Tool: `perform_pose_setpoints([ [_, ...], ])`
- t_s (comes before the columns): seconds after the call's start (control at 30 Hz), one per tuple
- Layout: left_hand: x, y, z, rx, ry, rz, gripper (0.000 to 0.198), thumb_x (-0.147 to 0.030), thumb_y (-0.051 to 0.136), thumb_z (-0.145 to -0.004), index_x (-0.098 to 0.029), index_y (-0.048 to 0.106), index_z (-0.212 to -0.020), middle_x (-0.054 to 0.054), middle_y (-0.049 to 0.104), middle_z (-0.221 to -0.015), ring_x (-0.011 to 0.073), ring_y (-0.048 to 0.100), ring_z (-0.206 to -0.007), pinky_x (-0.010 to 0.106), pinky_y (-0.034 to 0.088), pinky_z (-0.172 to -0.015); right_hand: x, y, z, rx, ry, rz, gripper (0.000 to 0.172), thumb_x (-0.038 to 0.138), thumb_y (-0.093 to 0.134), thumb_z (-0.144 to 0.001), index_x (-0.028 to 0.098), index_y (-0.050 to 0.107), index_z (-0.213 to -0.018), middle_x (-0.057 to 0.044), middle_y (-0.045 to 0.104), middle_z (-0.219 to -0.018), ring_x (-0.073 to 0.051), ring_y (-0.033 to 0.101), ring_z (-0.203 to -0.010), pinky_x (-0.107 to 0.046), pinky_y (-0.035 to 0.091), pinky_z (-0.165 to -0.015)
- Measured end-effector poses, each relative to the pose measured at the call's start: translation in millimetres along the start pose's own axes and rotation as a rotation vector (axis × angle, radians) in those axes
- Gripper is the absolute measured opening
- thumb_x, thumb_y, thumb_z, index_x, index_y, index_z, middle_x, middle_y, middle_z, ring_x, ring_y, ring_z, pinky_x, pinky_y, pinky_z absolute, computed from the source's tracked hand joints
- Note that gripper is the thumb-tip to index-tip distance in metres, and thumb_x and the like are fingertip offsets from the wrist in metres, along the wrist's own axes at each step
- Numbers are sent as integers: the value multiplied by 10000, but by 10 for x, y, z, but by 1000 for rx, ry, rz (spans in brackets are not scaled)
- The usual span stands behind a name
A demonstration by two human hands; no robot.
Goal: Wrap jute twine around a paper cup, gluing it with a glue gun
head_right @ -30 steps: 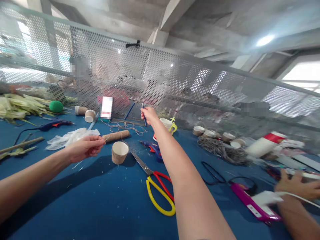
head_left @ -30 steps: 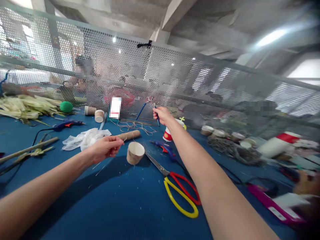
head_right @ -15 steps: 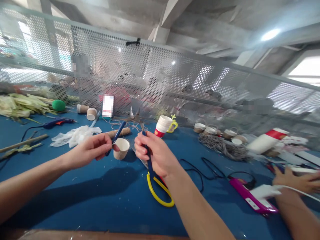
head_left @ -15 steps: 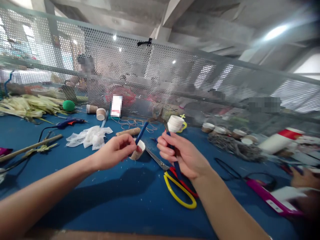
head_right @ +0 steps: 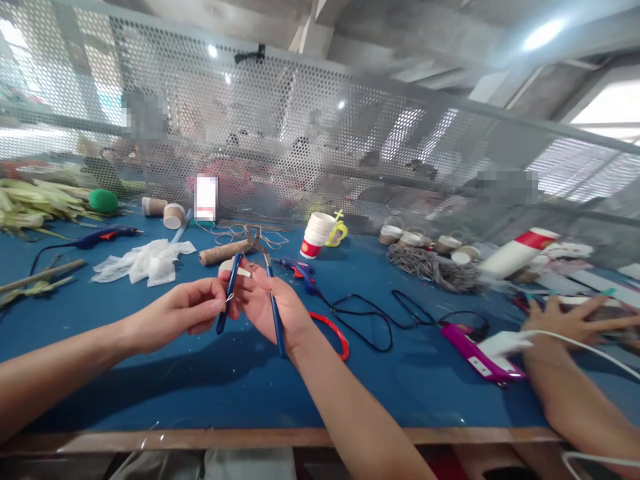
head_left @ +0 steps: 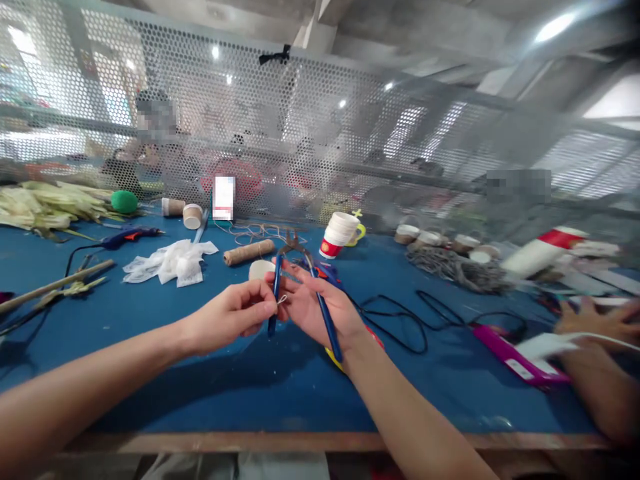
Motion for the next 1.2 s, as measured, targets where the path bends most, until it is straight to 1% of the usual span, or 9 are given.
perform_pose_setpoints([
  [0.1,-13,-64,-8,-59,-10,-31,275,-398,558,-759,-147,458,-710,-67,392,-549,38,346,-465,193,247,-453,177,-55,102,-72,-133,251,400,304,475,-779,205,406,-1160,-99,579,-1080,-209,595,-910,-366,486,-728],
  [0.17,-44,-168,-27,-130,9,9,263,-386,567,-757,-147,464,-719,-62,418,-550,34,341,-449,189,233,-439,246,-93,188,-125,-193,491,417,313,500,-803,209,402,-1194,-90,567,-1073,-203,592,-911,-380,473,-785],
  [0.23,-84,-270,-47,-178,35,95,257,-369,577,-754,-149,452,-707,-50,468,-569,23,320,-421,187,202,-420,250,-105,247,-143,-224,744,402,326,498,-824,209,423,-1202,-81,568,-1035,-194,589,-888,-383,468,-811],
  [0.3,-116,-340,-67,-188,50,183,259,-347,594,-744,-150,436,-684,-44,495,-574,13,303,-398,184,181,-410,232,-101,269,-148,-275,970,406,327,486,-839,223,421,-1225,-79,553,-1039,-194,572,-906,-390,461,-837],
  [0.43,-127,-417,-84,-211,56,245,246,-332,630,-717,-146,469,-720,-58,470,-538,5,291,-385,175,172,-407,184,-66,238,-130,-400,1249,483,295,475,-848,266,331,-1307,-95,476,-1159,-209,524,-997,-417,446,-884],
  [0.63,-45,-437,-94,-231,54,179,232,-346,608,-742,-141,500,-762,-56,472,-520,12,311,-392,174,179,-399,136,-36,191,-100,-397,1413,492,289,465,-852,273,302,-1316,-109,466,-1169,-239,493,-1048,-464,419,-912],
  [0.77,-45,-456,-99,-234,80,158,234,-350,612,-739,-144,501,-741,-55,454,-509,24,324,-413,179,190,-403,135,-5,192,-90,-398,1473,492,288,461,-851,279,301,-1316,-112,471,-1166,-255,481,-1064,-482,404,-917],
  [1.03,-84,-470,-82,-244,101,115,250,-366,634,-715,-151,508,-735,-57,426,-527,33,338,-446,181,210,-419,114,-8,194,-69,-368,1479,466,310,442,-862,231,307,-1302,-122,469,-1158,-233,486,-1038,-448,407,-916],
  [1.2,-101,-468,-74,-245,108,85,248,-368,634,-712,-154,511,-731,-61,416,-524,34,332,-448,182,220,-424,111,-15,205,-74,-385,1481,454,306,439,-866,247,306,-1296,-113,478,-1142,-227,495,-1028,-437,427,-892],
])
Point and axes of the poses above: each hand's wrist, its own z-axis away from the middle knuckle, its own y-axis out of the palm, x = y × z, the point moved 8 cm from there along -z, towards the middle knuckle
